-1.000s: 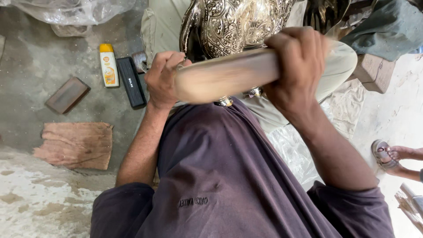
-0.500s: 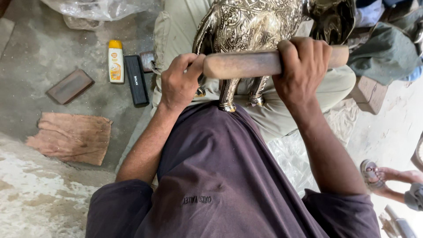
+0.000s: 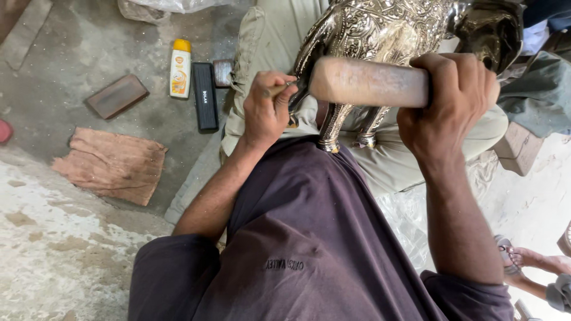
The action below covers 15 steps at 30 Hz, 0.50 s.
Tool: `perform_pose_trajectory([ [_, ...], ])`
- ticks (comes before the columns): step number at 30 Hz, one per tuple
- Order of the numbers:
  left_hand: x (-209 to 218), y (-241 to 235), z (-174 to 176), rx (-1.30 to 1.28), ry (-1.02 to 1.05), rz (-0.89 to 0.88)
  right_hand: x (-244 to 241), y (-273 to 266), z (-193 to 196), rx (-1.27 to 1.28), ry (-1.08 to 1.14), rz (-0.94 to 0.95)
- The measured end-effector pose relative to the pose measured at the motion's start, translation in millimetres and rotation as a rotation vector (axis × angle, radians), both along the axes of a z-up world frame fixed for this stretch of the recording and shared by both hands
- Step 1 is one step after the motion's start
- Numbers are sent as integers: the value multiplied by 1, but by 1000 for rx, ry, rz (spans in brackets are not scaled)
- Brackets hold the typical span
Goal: The person uses a hammer and a metal chisel to engrave intricate patterns onto a silver elephant figurine. They systematically tap the chisel against the figurine's surface to create detailed designs.
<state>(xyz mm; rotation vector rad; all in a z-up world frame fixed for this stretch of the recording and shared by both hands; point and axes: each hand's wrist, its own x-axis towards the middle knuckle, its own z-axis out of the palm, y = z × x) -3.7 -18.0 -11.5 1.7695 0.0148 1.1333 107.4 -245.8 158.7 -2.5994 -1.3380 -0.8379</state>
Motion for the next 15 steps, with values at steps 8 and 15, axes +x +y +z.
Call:
perform_pose_trajectory([
  [8, -11, 1, -7, 39, 73, -170, 7, 42, 37, -177, -465, 262],
  [15, -3, -1, -15, 149, 67, -6, -7, 42, 41, -326, -341, 223],
])
